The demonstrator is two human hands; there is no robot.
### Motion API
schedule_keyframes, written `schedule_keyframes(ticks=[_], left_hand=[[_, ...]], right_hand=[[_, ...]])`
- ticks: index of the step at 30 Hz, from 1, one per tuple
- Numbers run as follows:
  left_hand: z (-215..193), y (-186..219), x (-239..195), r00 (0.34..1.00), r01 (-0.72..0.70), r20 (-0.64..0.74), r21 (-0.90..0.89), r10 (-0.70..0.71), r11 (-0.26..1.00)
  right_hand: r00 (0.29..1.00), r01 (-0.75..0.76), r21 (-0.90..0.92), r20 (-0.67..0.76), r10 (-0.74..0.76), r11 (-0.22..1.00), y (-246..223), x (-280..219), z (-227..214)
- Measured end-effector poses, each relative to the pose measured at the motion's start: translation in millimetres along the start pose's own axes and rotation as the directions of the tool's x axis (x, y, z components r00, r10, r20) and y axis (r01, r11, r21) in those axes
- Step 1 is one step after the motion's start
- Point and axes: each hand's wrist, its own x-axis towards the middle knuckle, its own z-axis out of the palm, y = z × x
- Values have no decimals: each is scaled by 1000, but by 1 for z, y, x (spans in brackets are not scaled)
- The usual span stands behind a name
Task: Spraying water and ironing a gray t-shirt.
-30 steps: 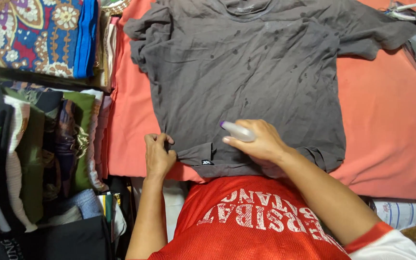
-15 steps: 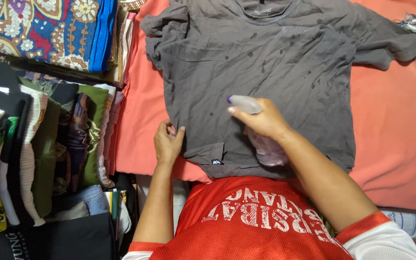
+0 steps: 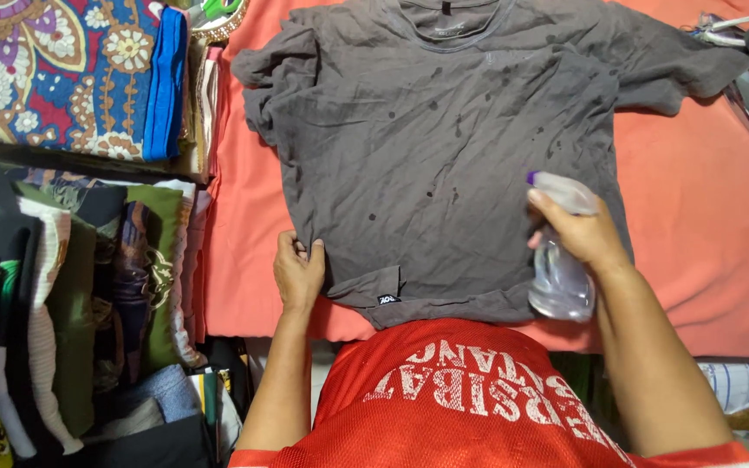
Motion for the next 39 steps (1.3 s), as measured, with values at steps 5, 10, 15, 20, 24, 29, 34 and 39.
schedule_keyframes(ticks=[5,10,15,20,24,29,34,39], left_hand=[[9,5,-1,993,-113,-26,19,113,993],[14,12,-3,994,-105,-2,-42,105,994],[22,-5,-5,974,-225,-98,-269,206,936],[3,-29,-13,995,-97,35,-31,99,995],[-2,-43,-15,997,-55,49,20,54,998],[12,-63,-25,994,-94,28,-261,105,961],[4,-6,-59,999,-39,-41,-282,28,958],[1,45,-92,862,-357,-180,446,473,821]], right_hand=[[995,-35,54,-92,39,998,48,-15,-38],[987,-103,84,-112,112,991,69,-53,-51],[976,-71,-23,-208,65,997,87,-78,-59],[997,9,-240,-74,-27,971,58,-99,-38],[961,268,-520,200,-190,811,33,-93,-15],[899,417,-535,363,-246,734,3,-87,28],[781,603,-436,492,-385,668,0,-83,57],[928,373,-417,139,-347,829,-7,-66,25]])
